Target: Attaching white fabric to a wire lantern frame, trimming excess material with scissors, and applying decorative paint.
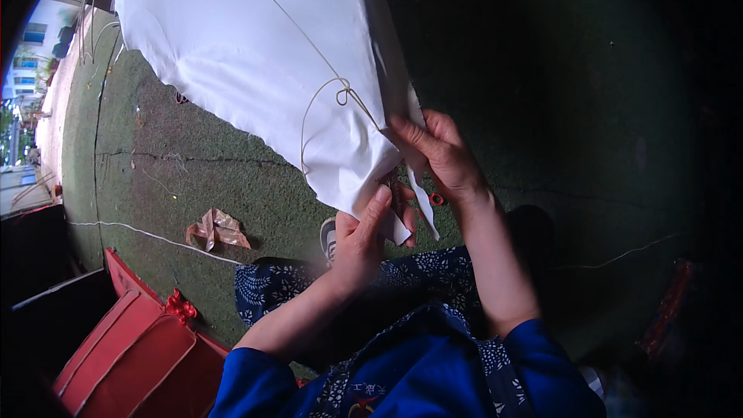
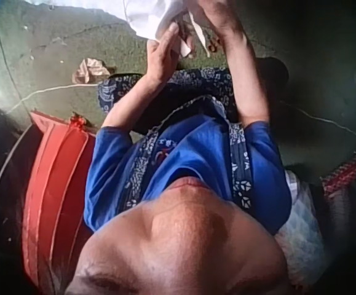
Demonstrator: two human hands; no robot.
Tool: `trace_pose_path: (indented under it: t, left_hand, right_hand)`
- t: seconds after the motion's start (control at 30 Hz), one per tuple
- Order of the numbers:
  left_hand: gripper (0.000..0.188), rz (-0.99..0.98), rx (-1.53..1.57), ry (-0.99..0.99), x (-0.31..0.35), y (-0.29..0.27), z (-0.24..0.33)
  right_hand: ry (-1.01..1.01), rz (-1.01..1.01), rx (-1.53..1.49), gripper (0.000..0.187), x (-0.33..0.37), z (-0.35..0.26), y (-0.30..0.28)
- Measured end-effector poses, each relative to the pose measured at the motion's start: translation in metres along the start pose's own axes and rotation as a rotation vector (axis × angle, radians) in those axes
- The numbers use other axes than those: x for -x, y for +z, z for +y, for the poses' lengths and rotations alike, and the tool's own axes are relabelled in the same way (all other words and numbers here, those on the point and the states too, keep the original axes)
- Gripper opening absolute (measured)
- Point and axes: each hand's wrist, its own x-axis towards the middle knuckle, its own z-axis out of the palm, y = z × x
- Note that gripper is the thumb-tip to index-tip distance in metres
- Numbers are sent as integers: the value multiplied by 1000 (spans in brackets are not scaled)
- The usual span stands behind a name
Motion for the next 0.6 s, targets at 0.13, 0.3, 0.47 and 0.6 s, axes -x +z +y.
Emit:
trace_pose_path:
  t: [0.13,0.3,0.47,0.6]
  left_hand:
    - [42,14,19,17,0,0,-2]
    - [35,-15,24,14,-2,2,-2]
    - [33,-15,-40,38,1,-2,-1]
    - [30,-14,-33,52,1,-3,-4]
  right_hand:
    - [43,15,-117,28,-1,9,2]
    - [34,79,-154,31,-18,-10,5]
    - [-64,19,41,41,-39,10,-9]
    - [-270,204,345,55,-54,3,-9]
